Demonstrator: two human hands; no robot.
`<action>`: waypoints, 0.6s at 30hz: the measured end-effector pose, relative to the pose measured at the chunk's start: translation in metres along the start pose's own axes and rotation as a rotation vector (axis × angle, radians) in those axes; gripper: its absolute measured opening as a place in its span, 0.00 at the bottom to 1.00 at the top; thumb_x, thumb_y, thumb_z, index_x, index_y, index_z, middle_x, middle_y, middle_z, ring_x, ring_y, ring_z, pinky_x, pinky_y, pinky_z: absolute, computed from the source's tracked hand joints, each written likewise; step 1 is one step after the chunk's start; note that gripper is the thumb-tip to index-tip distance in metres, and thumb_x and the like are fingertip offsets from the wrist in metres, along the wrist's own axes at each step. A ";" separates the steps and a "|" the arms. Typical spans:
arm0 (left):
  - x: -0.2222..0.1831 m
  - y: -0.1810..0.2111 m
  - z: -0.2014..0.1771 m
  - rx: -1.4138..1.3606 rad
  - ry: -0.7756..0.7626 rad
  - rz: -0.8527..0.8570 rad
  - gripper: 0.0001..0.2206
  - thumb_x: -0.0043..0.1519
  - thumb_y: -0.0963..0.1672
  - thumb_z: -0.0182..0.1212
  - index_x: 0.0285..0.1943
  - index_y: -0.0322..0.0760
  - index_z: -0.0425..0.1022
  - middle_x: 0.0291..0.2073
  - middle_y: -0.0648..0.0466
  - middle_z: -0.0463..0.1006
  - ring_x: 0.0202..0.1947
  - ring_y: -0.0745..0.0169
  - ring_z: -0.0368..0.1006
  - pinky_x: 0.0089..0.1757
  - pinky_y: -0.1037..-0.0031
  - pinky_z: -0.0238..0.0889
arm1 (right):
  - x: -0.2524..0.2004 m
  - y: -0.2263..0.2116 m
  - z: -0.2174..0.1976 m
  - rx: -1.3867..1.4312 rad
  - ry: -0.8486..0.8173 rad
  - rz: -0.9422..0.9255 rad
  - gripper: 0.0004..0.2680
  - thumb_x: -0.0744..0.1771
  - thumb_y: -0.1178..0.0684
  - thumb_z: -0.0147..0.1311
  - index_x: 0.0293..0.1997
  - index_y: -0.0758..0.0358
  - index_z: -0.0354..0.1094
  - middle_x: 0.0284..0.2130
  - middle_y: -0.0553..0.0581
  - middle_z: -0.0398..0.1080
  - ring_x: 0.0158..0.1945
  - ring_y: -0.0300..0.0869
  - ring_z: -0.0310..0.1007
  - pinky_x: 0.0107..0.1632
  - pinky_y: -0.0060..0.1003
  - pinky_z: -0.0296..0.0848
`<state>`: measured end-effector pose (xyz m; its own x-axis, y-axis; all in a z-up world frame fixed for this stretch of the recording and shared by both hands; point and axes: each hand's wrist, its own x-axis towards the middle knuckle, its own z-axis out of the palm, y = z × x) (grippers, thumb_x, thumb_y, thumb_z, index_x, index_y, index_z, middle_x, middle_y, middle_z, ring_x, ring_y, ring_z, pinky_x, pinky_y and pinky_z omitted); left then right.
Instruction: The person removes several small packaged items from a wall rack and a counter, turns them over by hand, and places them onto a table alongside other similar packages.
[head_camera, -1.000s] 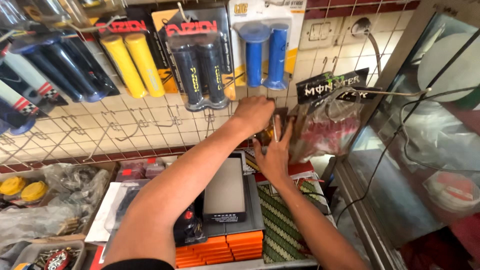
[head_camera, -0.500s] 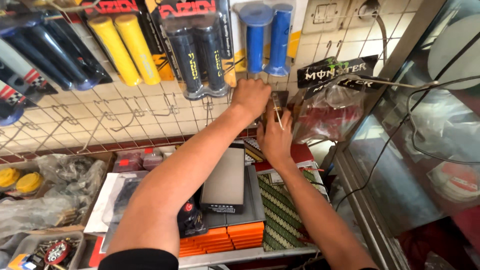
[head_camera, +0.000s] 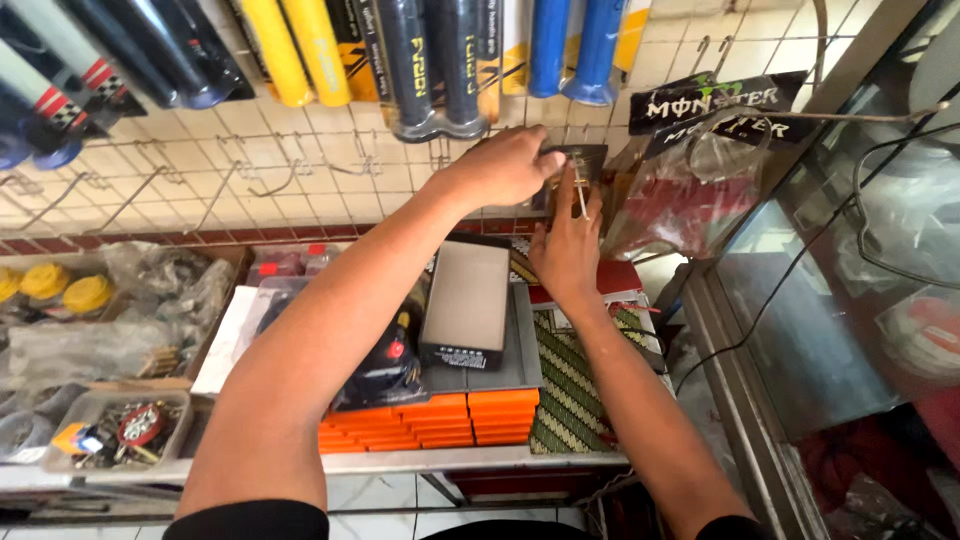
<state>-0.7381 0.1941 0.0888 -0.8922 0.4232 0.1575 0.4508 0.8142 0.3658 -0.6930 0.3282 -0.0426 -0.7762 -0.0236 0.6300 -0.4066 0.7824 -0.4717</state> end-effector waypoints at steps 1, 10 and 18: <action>-0.004 0.002 0.000 -0.001 -0.020 0.020 0.27 0.71 0.53 0.49 0.68 0.25 0.62 0.62 0.34 0.69 0.63 0.39 0.67 0.60 0.56 0.59 | -0.004 0.002 -0.001 0.004 -0.001 -0.032 0.37 0.63 0.61 0.60 0.78 0.62 0.34 0.63 0.91 0.46 0.64 0.83 0.52 0.62 0.65 0.62; -0.090 0.052 -0.029 0.104 0.026 0.117 0.23 0.69 0.51 0.51 0.64 0.28 0.66 0.55 0.39 0.73 0.56 0.41 0.72 0.56 0.55 0.64 | -0.061 -0.004 -0.056 0.241 -0.076 0.044 0.25 0.66 0.62 0.53 0.74 0.62 0.56 0.71 0.75 0.51 0.71 0.67 0.57 0.68 0.53 0.61; -0.187 0.092 -0.046 0.277 0.460 0.182 0.17 0.64 0.46 0.62 0.55 0.27 0.73 0.53 0.40 0.76 0.57 0.41 0.71 0.58 0.52 0.61 | -0.076 -0.074 -0.162 0.347 0.106 -0.201 0.16 0.68 0.65 0.52 0.64 0.68 0.67 0.60 0.69 0.70 0.65 0.59 0.70 0.69 0.48 0.67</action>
<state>-0.5309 0.1717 0.1358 -0.6913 0.4004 0.6015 0.5335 0.8443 0.0512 -0.5261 0.3732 0.0446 -0.6187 -0.0761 0.7819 -0.6971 0.5120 -0.5018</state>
